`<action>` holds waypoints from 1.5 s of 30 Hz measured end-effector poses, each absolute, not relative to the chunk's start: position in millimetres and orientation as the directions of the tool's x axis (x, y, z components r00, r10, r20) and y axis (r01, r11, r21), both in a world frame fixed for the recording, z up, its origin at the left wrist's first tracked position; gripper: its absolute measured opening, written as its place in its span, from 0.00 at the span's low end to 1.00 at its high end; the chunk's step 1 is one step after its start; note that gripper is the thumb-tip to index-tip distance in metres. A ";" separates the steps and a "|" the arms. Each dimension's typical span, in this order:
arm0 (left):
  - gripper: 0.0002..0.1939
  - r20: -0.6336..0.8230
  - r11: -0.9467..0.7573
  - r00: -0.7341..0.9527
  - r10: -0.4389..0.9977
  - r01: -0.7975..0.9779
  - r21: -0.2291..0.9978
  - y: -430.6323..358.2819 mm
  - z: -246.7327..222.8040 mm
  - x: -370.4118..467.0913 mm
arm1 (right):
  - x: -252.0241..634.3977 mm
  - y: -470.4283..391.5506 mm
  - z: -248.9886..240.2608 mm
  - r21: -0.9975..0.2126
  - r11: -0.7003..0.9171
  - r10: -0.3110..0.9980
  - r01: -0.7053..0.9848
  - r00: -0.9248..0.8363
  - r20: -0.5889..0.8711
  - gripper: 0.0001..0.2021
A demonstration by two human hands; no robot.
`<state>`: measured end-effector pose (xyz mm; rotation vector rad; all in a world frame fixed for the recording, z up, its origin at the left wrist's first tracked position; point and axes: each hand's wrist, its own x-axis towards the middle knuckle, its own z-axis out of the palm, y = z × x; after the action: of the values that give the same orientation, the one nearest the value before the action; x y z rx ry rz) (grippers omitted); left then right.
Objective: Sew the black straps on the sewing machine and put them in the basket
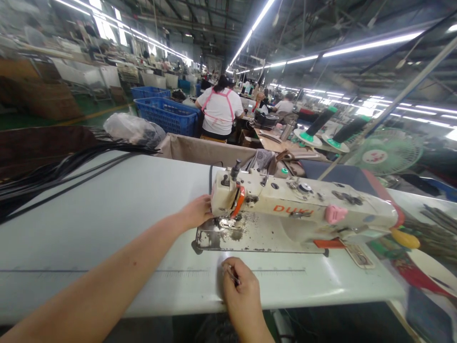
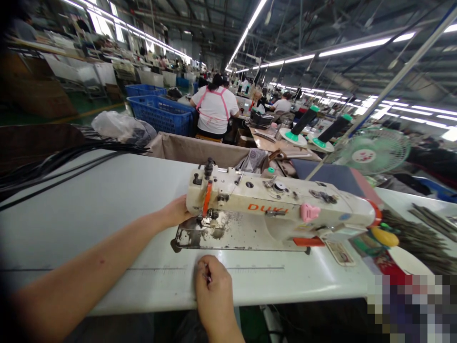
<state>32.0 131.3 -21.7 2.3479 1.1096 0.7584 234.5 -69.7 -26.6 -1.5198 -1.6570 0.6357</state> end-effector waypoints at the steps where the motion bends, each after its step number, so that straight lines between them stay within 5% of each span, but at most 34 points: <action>1: 0.14 0.270 -0.571 0.528 0.805 0.567 0.593 131.0 -21.8 31.4 | 234.6 -70.1 -27.4 -0.793 0.162 0.976 0.587 0.024 0.217 0.11; 23: 0.04 0.224 -0.498 0.454 0.862 0.684 0.533 119.1 -16.2 23.2 | 233.4 -69.2 -23.4 -0.776 0.194 0.972 0.600 -0.010 0.236 0.11; 45: 0.03 0.091 -0.244 0.251 0.964 0.689 0.682 57.9 -21.4 36.5 | 232.5 -69.0 -22.3 -0.767 0.193 0.972 0.612 -0.011 0.236 0.11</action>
<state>36.5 57.9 -21.4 2.0129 1.4980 0.6978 232.5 -69.0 -22.3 -1.5049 -1.7112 0.6001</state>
